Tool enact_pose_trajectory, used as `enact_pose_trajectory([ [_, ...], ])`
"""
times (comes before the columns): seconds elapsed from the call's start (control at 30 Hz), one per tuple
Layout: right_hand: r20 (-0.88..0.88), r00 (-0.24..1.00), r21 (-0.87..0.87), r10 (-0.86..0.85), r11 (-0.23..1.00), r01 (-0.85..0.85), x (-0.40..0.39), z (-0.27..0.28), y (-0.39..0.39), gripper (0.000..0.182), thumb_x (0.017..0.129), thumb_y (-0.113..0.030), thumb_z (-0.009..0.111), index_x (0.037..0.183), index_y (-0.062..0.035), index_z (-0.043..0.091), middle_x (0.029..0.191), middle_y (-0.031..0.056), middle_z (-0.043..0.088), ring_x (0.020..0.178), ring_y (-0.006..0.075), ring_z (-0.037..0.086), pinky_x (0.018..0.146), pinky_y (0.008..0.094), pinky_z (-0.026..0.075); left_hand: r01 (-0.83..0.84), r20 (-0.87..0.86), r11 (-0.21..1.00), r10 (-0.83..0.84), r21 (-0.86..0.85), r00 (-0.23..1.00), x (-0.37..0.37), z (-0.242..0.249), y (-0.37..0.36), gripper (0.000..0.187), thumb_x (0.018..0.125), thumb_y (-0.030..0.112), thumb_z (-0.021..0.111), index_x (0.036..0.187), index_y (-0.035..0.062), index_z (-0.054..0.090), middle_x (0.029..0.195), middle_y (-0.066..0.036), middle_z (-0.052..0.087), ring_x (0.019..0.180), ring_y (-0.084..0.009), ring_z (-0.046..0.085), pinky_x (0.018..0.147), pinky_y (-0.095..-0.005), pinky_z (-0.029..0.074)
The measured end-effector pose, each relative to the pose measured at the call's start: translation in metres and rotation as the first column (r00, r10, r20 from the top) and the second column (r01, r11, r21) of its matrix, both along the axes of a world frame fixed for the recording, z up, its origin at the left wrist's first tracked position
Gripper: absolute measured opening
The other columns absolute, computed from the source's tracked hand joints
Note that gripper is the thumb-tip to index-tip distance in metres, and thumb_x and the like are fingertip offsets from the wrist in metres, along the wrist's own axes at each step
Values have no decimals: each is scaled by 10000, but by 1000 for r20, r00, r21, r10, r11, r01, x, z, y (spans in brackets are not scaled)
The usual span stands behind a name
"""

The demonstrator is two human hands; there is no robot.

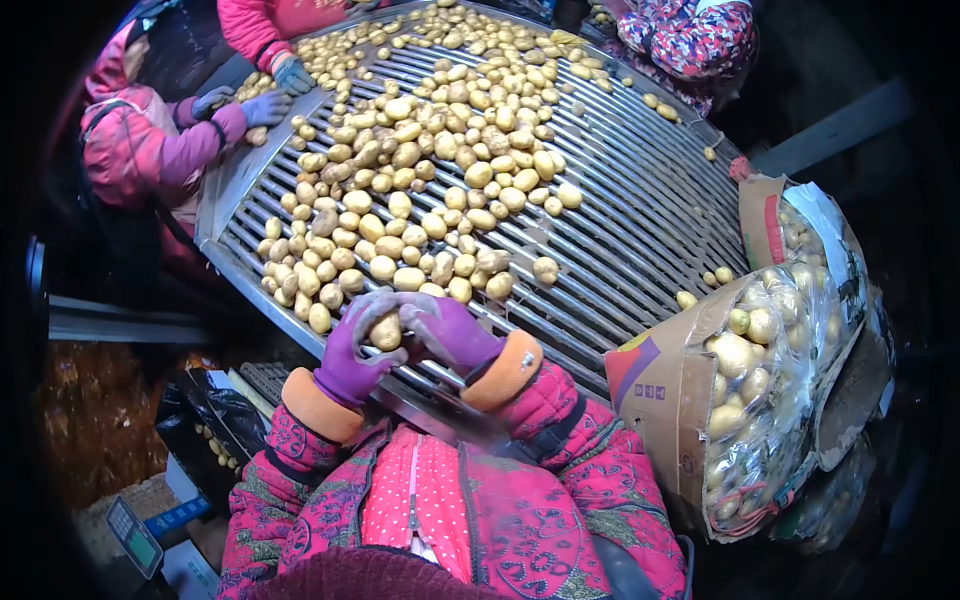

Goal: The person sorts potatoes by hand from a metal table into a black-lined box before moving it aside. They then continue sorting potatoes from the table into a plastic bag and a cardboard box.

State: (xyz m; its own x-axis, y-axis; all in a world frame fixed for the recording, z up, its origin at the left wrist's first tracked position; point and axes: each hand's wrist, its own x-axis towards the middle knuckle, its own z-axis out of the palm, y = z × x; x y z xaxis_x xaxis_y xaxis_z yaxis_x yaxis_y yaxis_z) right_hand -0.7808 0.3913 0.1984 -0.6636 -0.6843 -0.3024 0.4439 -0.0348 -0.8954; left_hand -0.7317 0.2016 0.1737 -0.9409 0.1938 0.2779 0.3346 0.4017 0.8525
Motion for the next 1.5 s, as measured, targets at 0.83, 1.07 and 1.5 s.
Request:
enact_pose_trajectory([
  [0.83,-637,584,771,504,421,478,-20,-80,5,784,811,-327,682,1447,-98,285,1081,228,630,914,393,641,763,480,516,-530,597,842,374,102,710,245,-62,-144,408,768,69,731,1145,37,579,842,-61,624,640,-118,604,575,-251,487],
  [1.07,-559,632,819,537,477,319,-22,-58,-24,803,820,-381,657,1473,-136,260,1240,233,561,1048,398,605,893,473,481,-179,610,674,730,-716,309,414,-177,-188,458,729,86,732,1163,27,598,944,-101,646,818,-204,650,729,-324,522],
  [1.5,-749,479,516,458,-52,855,-13,-106,98,660,795,-431,661,1359,-143,473,1339,97,448,1362,402,261,1049,537,301,-42,-90,801,-16,-598,996,-32,-7,-57,417,765,213,679,1172,140,622,1179,-121,618,1015,-308,619,844,-421,513],
])
